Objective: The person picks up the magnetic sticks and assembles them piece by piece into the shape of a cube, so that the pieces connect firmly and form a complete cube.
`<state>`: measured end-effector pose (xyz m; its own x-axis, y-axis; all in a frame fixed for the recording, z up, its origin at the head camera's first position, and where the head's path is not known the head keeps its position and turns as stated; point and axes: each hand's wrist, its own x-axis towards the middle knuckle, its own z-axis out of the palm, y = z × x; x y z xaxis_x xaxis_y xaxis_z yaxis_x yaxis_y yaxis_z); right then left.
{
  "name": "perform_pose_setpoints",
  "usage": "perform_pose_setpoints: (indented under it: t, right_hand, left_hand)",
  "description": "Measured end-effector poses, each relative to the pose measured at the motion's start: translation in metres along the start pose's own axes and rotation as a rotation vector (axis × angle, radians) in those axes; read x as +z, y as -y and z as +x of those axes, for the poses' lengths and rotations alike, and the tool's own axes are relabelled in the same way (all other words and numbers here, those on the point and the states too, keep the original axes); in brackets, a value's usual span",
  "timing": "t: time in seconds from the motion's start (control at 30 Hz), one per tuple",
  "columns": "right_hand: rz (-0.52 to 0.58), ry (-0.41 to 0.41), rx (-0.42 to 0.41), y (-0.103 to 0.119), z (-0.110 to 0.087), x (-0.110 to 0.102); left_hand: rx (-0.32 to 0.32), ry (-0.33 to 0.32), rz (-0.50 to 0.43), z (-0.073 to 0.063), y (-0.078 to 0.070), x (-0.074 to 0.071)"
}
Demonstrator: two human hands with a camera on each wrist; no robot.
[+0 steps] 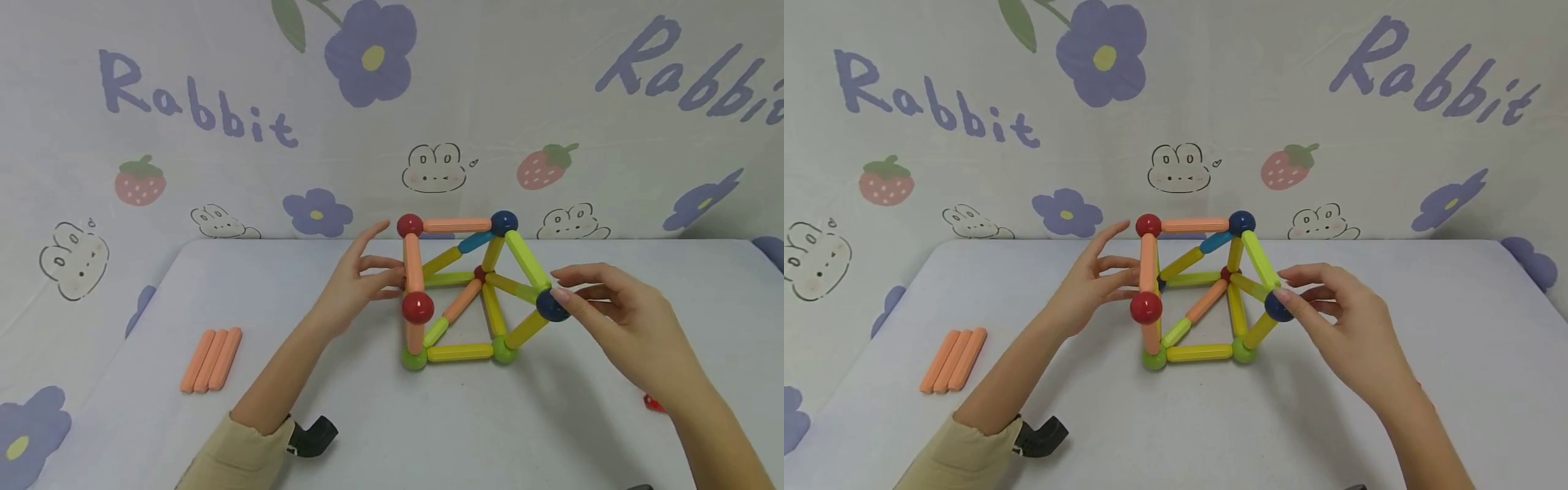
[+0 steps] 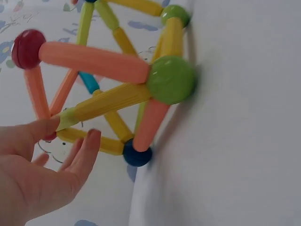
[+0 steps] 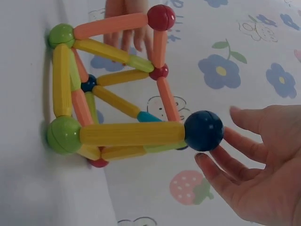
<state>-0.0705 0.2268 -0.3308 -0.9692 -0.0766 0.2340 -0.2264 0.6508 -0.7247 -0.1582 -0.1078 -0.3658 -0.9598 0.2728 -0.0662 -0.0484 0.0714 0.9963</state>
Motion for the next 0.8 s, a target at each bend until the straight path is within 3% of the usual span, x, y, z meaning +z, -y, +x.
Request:
perform_pose_setpoints:
  t: [0.17, 0.27, 0.37, 0.47, 0.57, 0.8]
  right_hand:
    - [0.059, 0.031, 0.080, -0.017, 0.008, 0.000]
    - [0.123, 0.117, 0.160, -0.030, 0.015, 0.009]
    - [0.186, 0.253, 0.257, -0.043, 0.020, 0.024]
    - [0.267, 0.379, 0.306, -0.052, 0.021, 0.039]
    - [0.345, 0.450, 0.324, -0.056, 0.020, 0.052]
    - [0.354, 0.473, 0.327, -0.053, 0.017, 0.059]
  left_hand:
    - [-0.114, -0.096, -0.017, -0.021, 0.015, 0.006]
    - [-0.188, -0.109, -0.043, -0.034, 0.025, 0.011]
    - [-0.250, -0.082, -0.095, -0.047, 0.032, 0.017]
    - [-0.281, -0.036, -0.150, -0.058, 0.034, 0.022]
    - [-0.296, -0.011, -0.177, -0.066, 0.032, 0.027]
    - [-0.297, -0.026, -0.195, -0.072, 0.023, 0.036]
